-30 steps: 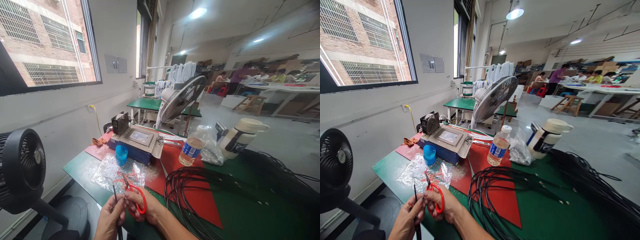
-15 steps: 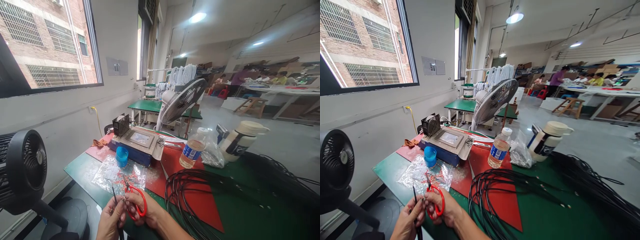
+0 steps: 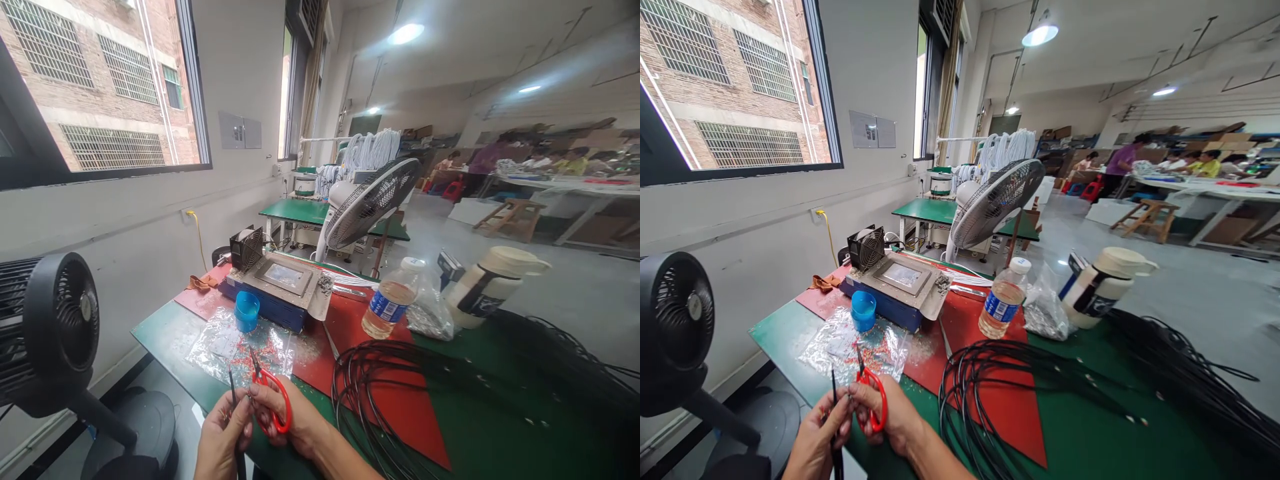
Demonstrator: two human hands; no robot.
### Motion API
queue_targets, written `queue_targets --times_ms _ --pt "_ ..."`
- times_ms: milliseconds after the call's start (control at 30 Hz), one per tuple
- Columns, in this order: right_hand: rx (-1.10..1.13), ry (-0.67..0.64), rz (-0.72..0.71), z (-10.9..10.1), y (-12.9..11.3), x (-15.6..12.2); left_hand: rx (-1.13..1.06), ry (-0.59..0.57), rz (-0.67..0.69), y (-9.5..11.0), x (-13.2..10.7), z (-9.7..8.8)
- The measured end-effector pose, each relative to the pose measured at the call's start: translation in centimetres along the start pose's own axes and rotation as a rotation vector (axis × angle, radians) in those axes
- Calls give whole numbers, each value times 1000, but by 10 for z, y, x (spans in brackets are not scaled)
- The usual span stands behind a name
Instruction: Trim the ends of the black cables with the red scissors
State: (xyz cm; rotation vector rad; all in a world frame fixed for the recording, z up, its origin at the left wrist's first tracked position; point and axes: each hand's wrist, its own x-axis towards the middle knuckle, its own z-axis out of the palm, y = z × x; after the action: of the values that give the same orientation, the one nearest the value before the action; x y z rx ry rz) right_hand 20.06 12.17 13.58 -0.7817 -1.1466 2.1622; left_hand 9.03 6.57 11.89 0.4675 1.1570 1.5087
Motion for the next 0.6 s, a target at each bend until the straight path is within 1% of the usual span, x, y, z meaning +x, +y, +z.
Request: queue_targets --times_ms 100,233,367,600 --pt "-2 6 4 0 -1 0 -28 -38 -40 0 2 -2" --pt "-10 -1 14 -1 -1 0 -48 -38 -55 1 4 -4" --pt "32 -15 30 -3 0 2 -33 -52 -66 3 1 -1" --pt "24 -15 69 -5 1 3 18 -146 -94 1 -2 -1"
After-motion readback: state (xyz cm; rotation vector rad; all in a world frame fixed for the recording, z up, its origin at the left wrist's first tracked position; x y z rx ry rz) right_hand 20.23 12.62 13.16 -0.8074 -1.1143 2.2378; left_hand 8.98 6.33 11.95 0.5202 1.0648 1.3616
